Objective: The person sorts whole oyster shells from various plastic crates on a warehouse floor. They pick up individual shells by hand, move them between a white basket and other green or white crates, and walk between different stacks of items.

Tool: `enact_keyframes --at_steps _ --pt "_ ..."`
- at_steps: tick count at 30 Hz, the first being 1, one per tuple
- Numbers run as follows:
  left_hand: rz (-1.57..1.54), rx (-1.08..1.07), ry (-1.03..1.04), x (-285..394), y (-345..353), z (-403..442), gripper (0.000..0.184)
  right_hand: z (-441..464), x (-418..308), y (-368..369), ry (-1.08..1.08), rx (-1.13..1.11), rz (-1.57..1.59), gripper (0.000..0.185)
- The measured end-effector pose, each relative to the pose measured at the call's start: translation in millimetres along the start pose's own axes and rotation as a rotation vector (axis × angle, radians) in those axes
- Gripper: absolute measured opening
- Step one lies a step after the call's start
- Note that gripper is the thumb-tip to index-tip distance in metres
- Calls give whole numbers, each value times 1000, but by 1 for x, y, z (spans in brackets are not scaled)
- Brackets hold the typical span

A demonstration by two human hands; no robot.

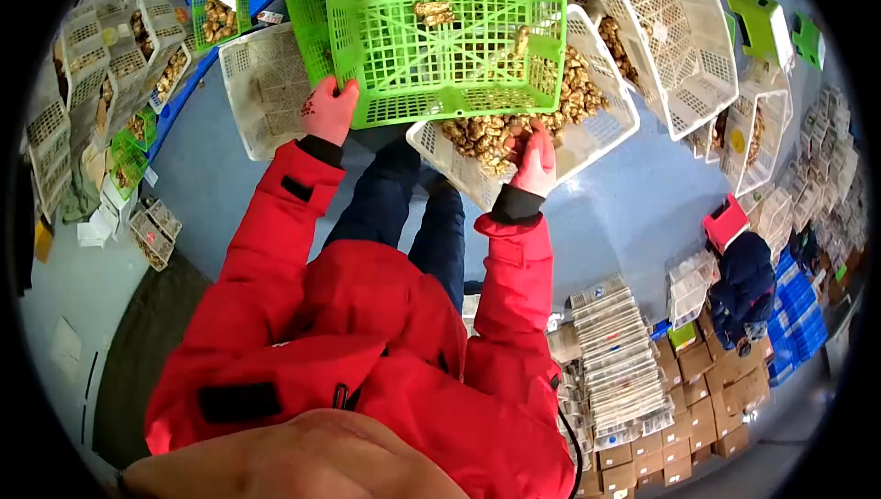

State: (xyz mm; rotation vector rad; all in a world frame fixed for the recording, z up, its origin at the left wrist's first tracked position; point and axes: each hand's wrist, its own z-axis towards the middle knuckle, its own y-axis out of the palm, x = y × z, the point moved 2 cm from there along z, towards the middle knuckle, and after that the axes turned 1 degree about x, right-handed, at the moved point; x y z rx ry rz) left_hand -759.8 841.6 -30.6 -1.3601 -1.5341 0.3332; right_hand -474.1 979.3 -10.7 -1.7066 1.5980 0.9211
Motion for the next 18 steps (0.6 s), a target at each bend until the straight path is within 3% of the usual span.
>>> enact_keyframes --at_steps 1,3,4,5,6,8,10,11,12,14,17,18 --pt "69 72 137 -10 9 -2 30 3 -11 14 1 -64 -7 36" --pt "105 45 136 -3 9 -10 32 16 -15 46 26 -157 -178 40" --pt "127 40 133 1 5 -15 32 41 8 45 -143 -199 -605 48" --pt "148 38 158 7 2 -21 33 36 -22 77 -201 -221 -905 56" --pt "142 38 199 10 1 -26 32 55 -3 83 -355 -253 -1082 58" --pt "135 40 278 12 0 -32 29 68 6 107 -424 -222 -1472 60" --pt "127 24 410 12 5 -42 27 85 28 110 -453 -190 -1589 59" --pt "143 15 377 14 7 -48 26 83 22 118 -537 -214 -1535 56" --pt "153 5 347 13 9 -52 25 77 19 116 -350 -233 -1678 50" --pt "166 -70 290 4 9 -51 25 101 58 100 -305 -342 -1604 45" --pt "156 -77 237 -12 10 -54 27 86 58 83 -89 -384 -1557 46" --pt "154 -84 218 -17 10 -55 27 81 64 74 82 -434 -1193 39"
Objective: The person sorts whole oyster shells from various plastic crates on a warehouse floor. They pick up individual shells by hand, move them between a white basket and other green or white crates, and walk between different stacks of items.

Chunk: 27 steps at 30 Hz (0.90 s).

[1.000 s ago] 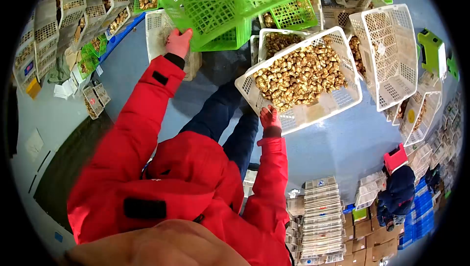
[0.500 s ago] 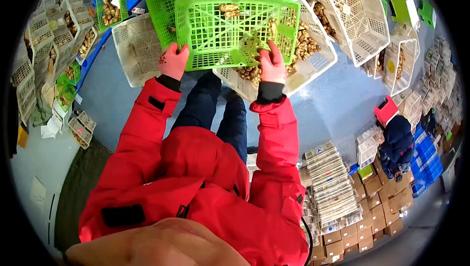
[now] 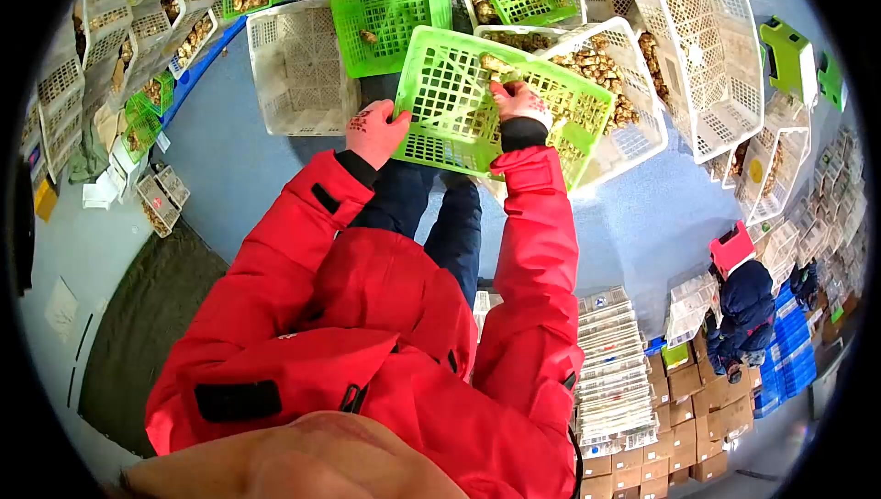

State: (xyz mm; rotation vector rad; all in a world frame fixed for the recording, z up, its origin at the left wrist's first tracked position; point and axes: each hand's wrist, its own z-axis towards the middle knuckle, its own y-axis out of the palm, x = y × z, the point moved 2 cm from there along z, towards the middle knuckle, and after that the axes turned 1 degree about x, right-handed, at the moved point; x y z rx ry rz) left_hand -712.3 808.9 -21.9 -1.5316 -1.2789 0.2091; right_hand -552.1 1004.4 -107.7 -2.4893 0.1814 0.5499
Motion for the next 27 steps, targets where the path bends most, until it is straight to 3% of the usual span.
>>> enact_keyframes --at_steps 2,3,4,6,9,10,12,14,16,17,18,20,21,24,25,27 --pt "-35 -26 -37 -10 -1 -1 28 -14 12 12 54 -204 763 27" --pt "-42 -29 -47 -15 -2 -2 28 -30 15 10 -32 -269 1118 17" --pt "-53 -36 -54 -20 -2 -3 29 -43 2 1 84 -349 1085 26" --pt "-61 -28 -100 -41 5 -2 30 -57 5 11 -24 -618 1489 39" --pt "-97 -43 -160 -65 -5 6 33 -77 -12 16 -119 -619 1550 51" --pt "-142 -58 -190 -78 -1 11 34 -81 -21 13 -129 -815 1744 52" --pt "-172 -39 -195 -84 -18 22 35 -90 -43 3 -178 -707 1578 54" --pt "-268 -3 -171 -91 -32 37 34 -96 -68 -6 -340 -800 1670 56" --pt "-149 26 -165 -102 -47 55 34 -97 -77 -13 -295 -706 1631 47" --pt "-88 42 -162 -107 -55 64 33 -96 -81 -14 -331 -764 1697 43" --pt "-100 75 -153 -112 -63 72 32 -96 -80 -19 -261 -610 1451 41" --pt "-128 134 -136 -123 -74 87 31 -95 -80 -23 -304 -569 1387 40" --pt "-185 144 -142 -140 -73 98 31 -91 -76 -24 -189 -621 1513 42" --pt "-265 173 -183 -171 -73 125 29 -85 -57 -20 -320 -489 1513 44" --pt "-262 196 -187 -170 -74 133 28 -86 -52 -21 -228 -390 1444 45" --pt "-346 183 -244 -187 -67 152 28 -80 -38 -16 -296 -410 1594 44"
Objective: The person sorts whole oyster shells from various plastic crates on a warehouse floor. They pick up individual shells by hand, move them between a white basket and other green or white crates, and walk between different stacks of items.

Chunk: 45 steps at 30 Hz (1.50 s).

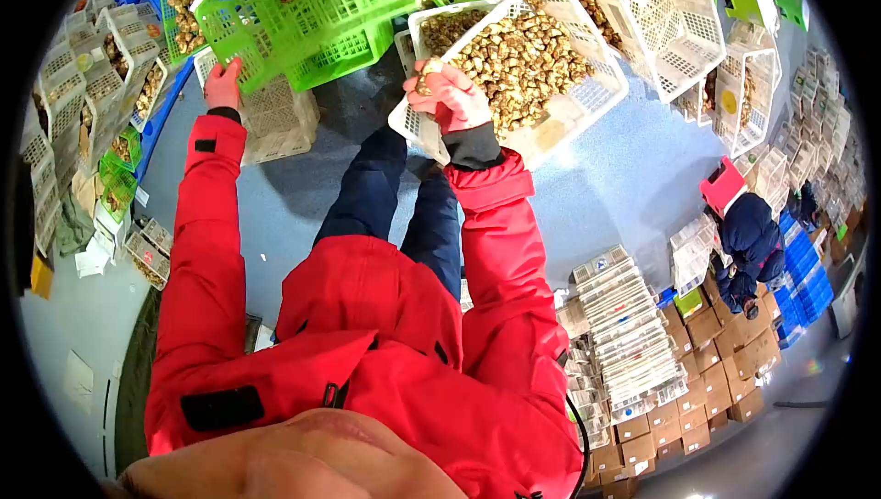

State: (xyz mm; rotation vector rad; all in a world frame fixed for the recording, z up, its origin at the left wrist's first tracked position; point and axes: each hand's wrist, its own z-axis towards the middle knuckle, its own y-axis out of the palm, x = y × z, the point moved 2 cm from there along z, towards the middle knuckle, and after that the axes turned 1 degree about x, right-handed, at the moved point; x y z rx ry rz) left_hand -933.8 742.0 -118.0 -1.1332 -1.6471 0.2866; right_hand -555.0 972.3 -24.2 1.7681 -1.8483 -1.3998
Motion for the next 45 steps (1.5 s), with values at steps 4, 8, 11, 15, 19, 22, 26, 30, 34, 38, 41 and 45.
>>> enact_keyframes --at_steps 4,8,11,15,19,22,26,30,34,38,41,45 --pt "74 32 -36 16 18 7 35 -10 1 -11 52 61 137 41" --pt "-18 -26 -79 -5 38 24 39 -23 8 -25 28 75 259 50" --pt "-165 -119 -173 -60 62 50 42 -28 9 -42 77 -4 289 40" --pt "-201 -79 -294 -38 55 22 43 -27 14 -62 77 314 20 19" --pt "-884 313 -367 -10 49 -41 23 -22 21 -95 135 138 225 29" --pt "-614 -33 -468 -26 103 -90 28 -27 51 -151 168 225 206 35" --pt "38 -330 -79 -52 167 -48 42 -37 72 -184 139 601 -17 39" --pt "220 -342 -186 -55 197 6 62 -50 92 -264 141 811 -403 49" --pt "234 -369 -207 -131 216 51 58 -31 46 -278 -98 926 -934 59" --pt "23 -366 -394 -83 193 30 47 44 -5 -254 -185 905 -1504 59" --pt "-281 -311 -574 -87 191 24 35 103 -15 -216 -380 816 -1826 68" --pt "-402 -264 -648 -95 194 29 25 90 30 -195 -237 648 -2077 65"
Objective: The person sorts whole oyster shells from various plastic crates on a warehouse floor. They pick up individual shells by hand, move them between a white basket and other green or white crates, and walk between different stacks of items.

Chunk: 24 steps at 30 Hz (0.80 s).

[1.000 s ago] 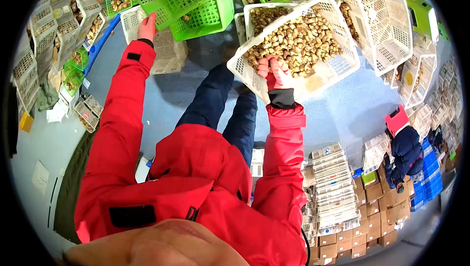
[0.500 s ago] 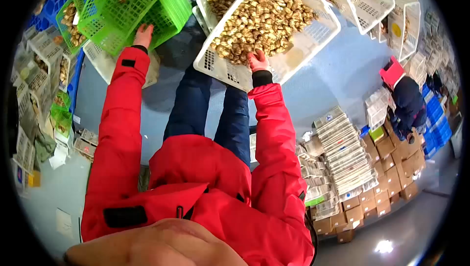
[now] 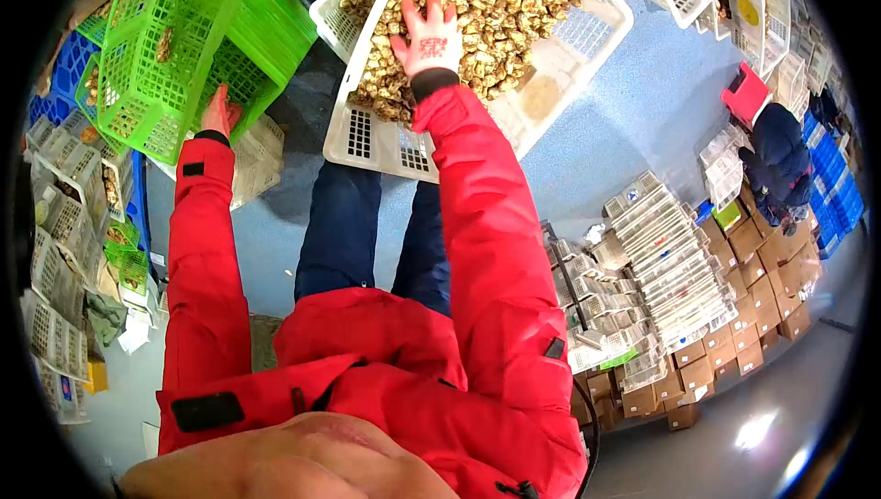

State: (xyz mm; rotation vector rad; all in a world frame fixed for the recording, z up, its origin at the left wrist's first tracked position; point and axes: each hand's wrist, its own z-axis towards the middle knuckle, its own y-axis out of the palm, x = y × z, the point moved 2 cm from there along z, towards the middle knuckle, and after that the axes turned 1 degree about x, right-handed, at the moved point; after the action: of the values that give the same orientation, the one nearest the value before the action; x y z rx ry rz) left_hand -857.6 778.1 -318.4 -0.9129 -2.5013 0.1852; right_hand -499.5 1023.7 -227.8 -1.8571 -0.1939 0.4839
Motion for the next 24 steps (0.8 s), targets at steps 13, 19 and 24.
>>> enact_keyframes --at_steps 13,19,24 --pt "570 -356 773 14 96 -272 35 -170 29 -51 41 -352 386 53" --pt "946 -454 1208 -3 184 -336 39 -213 9 -29 61 -498 207 55" --pt "970 -64 1078 -34 150 -295 54 -215 23 -17 -62 -649 74 40"
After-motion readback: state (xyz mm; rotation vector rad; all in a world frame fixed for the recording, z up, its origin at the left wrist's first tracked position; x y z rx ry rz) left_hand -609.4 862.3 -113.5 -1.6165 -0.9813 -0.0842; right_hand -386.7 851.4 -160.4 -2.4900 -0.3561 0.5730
